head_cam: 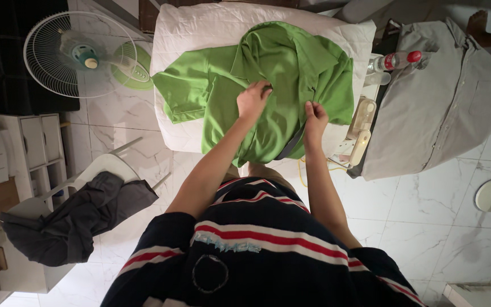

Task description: The person irons a green shirt on an ironing board, then buttons it up and irons it again. The person uses a handheld iron and smooths the fabric with their hands.

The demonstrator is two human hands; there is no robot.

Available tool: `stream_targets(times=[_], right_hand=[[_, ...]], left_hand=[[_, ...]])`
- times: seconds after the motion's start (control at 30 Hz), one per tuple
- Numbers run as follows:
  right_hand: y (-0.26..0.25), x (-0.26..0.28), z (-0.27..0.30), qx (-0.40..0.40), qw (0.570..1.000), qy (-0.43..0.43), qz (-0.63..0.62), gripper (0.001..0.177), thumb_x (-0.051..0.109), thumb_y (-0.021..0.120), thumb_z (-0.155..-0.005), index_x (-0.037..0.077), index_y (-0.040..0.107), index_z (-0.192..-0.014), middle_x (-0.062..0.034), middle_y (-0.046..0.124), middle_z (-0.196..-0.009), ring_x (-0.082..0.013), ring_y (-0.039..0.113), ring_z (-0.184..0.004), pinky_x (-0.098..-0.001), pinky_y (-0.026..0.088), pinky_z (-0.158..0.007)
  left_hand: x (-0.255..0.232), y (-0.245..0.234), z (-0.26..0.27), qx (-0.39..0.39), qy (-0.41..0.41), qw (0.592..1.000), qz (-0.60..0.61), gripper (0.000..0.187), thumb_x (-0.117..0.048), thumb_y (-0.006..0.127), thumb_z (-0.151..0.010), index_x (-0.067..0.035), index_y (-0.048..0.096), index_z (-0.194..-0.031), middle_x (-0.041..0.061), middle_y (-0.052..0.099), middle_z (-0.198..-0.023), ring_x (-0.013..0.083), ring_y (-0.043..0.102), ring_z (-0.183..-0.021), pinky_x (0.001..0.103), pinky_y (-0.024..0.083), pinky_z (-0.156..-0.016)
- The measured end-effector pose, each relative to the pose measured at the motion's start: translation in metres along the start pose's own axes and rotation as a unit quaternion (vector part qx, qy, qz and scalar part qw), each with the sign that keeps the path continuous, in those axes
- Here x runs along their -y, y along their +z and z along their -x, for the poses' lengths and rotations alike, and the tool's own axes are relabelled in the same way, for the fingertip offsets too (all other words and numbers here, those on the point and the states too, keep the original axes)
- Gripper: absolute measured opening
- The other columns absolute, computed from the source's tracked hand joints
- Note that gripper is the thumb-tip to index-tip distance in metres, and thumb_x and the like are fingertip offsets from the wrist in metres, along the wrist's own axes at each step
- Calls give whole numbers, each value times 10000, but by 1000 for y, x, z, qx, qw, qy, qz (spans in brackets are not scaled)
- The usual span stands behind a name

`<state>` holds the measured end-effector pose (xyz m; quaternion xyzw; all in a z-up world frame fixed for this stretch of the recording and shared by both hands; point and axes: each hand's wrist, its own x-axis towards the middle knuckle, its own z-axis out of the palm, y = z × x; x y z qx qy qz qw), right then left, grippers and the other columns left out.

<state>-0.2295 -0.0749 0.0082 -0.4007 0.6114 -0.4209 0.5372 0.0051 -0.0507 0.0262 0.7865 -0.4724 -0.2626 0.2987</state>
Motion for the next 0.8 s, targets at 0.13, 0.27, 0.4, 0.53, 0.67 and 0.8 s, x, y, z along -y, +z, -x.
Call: stream_targets(times=[0.13, 0.27, 0.4, 0.53, 0.67, 0.8], right_hand=[[1, 2, 3, 7, 997, 56, -48, 177, 166, 707, -1003, -2, 726, -1058, -2, 715, -951, -79, 598, -853, -226, 481, -801], [2, 6, 1, 4, 997, 53, -55, 211, 155, 695, -990, -2, 715, -1129, -9, 727, -1013, -81, 628, -907, -223, 495, -845], [-4, 6, 3, 10, 997, 47, -61, 224, 145, 703, -991, -8, 691, -1155, -9, 717, -1018, -80, 622, -904, -220, 491, -836], [-4, 8, 2, 9, 998, 50, -44, 221, 123, 744, -970, -12, 683, -1133, 3, 699, -982, -77, 609, -879, -215, 481, -800], [-3, 6, 7, 40, 998, 32, 35, 239, 137, 765, -958, -14, 680, -1123, 5, 669, -930, -77, 593, -835, -219, 482, -768], [15, 8, 8, 84, 992, 24, 88, 230, 150, 758, -972, -11, 677, -1117, 19, 675, -931, -62, 595, -829, -214, 486, -761]], left_hand=[[-5, 20, -2, -67, 103, 989, -79, 171, -316, 735, -872, -189, 708, -984, 27, 696, -933, 256, 696, -864, 449, 497, -761], [0, 36, -10, -48, 111, 990, -77, 149, -247, 728, -899, -124, 678, -967, 72, 670, -947, 291, 671, -879, 450, 502, -793], [-3, 29, -10, -37, 88, 994, 59, 94, -132, 728, -875, -73, 660, -903, 85, 680, -926, 314, 672, -871, 435, 548, -794], [-19, 0, 2, -29, 28, 977, 208, 84, -92, 741, -865, -44, 673, -860, 74, 704, -875, 216, 727, -770, 347, 575, -698], [-23, -16, 20, -17, -38, 946, 321, 71, -76, 730, -893, -60, 723, -962, 53, 733, -855, 136, 718, -741, 264, 571, -692], [-19, -21, 35, -40, -18, 950, 309, 192, -57, 681, -957, -77, 759, -1131, 76, 647, -877, 138, 595, -686, 267, 508, -644]])
